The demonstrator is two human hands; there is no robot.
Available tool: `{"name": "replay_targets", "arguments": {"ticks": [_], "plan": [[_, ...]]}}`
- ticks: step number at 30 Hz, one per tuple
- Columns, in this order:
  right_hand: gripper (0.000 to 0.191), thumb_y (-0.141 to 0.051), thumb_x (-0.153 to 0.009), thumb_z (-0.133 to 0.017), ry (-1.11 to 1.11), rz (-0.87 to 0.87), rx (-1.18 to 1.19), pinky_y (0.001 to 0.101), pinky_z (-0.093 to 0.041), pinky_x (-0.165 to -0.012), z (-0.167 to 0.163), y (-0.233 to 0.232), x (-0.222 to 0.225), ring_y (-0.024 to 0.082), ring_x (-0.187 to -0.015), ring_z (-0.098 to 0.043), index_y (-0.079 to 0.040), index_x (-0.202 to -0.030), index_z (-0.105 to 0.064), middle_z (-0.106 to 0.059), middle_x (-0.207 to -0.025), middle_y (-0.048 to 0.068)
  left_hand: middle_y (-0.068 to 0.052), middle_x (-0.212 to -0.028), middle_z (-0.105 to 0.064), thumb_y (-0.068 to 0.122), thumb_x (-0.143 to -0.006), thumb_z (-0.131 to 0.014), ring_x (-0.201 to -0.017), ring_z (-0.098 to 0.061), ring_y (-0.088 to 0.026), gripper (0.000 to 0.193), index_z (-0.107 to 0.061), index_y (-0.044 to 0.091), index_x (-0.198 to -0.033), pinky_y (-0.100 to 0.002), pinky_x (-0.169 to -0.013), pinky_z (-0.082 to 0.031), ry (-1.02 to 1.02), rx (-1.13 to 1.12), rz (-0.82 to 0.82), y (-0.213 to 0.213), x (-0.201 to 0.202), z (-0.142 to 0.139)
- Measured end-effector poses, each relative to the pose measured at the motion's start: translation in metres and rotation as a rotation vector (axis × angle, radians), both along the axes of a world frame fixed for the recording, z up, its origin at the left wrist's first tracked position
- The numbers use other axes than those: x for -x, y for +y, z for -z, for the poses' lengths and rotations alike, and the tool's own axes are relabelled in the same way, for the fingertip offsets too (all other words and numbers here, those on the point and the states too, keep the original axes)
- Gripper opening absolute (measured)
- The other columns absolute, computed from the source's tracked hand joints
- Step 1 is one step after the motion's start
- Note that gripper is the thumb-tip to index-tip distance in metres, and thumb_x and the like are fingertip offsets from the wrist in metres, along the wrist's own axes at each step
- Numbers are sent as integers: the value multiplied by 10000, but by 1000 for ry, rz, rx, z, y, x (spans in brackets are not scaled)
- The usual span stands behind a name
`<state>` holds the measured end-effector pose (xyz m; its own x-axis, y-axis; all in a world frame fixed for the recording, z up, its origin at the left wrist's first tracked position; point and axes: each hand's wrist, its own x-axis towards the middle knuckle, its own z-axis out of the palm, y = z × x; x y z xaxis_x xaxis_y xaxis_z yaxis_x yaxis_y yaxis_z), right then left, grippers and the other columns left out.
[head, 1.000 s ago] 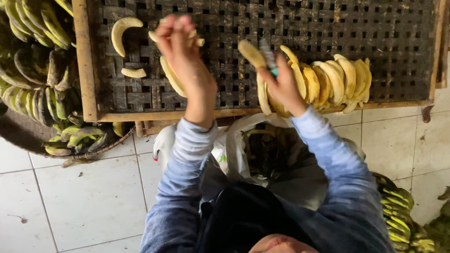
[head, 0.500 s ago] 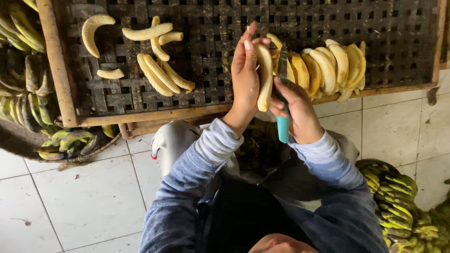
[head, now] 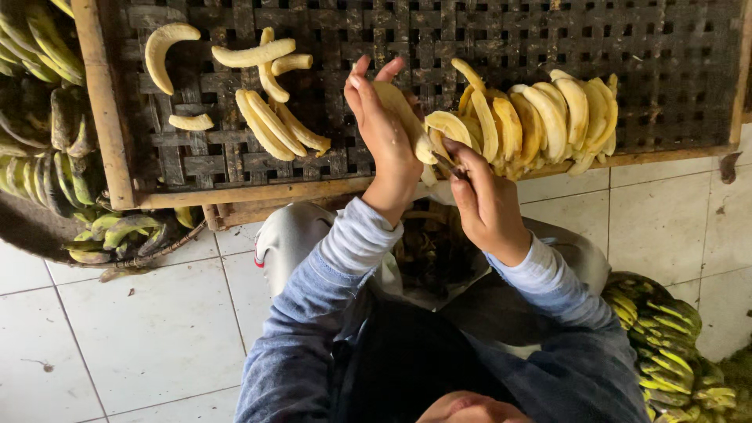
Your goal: The person sits at a slatted wooden tray and peels bananas one at a time using a small knife, cutting the peel and pulling it off by hand. Peeled bananas are placed on the left side of the tray and discarded peels accumulate in a pile on the right, with peels also dropped into a bag below.
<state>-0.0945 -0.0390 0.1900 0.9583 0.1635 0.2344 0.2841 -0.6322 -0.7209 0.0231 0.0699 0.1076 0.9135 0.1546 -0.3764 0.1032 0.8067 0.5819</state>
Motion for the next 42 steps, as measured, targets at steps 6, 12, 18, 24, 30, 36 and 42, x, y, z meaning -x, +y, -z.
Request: {"name": "replay_targets", "arguments": {"ticks": [6, 12, 18, 24, 30, 36, 42], "plan": [[402, -166, -1117, -445, 128, -10, -83, 330, -484, -701, 0, -2, 7, 209, -683, -563, -11, -1485, -494, -608, -843, 105, -84, -1142, -680, 536, -1130, -297, -698, -567, -119, 540, -533, 106, -1356, -252, -620, -502, -129, -204, -49, 11, 1, -28], [386, -188, -1153, -450, 36, -61, -34, 356, -527, -802, 3, -3, 10, 237, -787, -639, -11, -1494, -475, -673, -979, 138, -78, -1080, -651, 515, -1161, -326, -704, -535, -125, 481, -540, 100, -1274, -268, -607, -467, -261, -128, -63, 12, 5, -38], [412, -179, -1119, -464, 75, -38, 32, 371, -537, -745, 1, -3, 14, 284, -746, -669, -10, -1493, -491, -657, -868, 128, -71, -1066, -644, 512, -1158, -316, -692, -527, -123, 471, -538, 109, -1259, -268, -590, -461, -314, -48, -12, 14, 7, -43], [418, -190, -1121, -461, 10, -65, 107, 411, -556, -782, 2, 0, 12, 337, -813, -708, 6, -1490, -481, -707, -987, 169, -61, -1022, -609, 477, -1180, -331, -754, -525, -127, 393, -516, 130, -1187, -263, -601, -437, -370, 117, 48, 15, 14, -45], [410, -155, -1133, -452, -102, -63, 137, 453, -555, -976, 13, 1, 2, 398, -1097, -711, 14, -1507, -452, -677, -1297, 232, -56, -1018, -591, 472, -1161, -351, -757, -523, -121, 358, -495, 144, -1150, -255, -583, -431, -293, 171, 120, 7, 21, -41], [437, -46, -1074, -489, -179, -17, 231, 450, -571, -980, 28, -3, -10, 396, -1131, -713, 3, -1508, -459, -671, -1340, 223, -65, -1001, -588, 456, -1158, -369, -789, -566, -146, 365, -496, 114, -1154, -293, -716, -505, -243, 279, 155, -2, 23, -22], [477, -45, -1064, -552, -261, 35, 340, 436, -573, -926, 41, -8, -27, 389, -1117, -715, -44, -1530, -452, -673, -1362, 225, -98, -970, -616, 443, -1161, -385, -884, -633, -218, 394, -522, 77, -1109, -376, -879, -566, -142, 479, 214, -16, 22, 4]]}}
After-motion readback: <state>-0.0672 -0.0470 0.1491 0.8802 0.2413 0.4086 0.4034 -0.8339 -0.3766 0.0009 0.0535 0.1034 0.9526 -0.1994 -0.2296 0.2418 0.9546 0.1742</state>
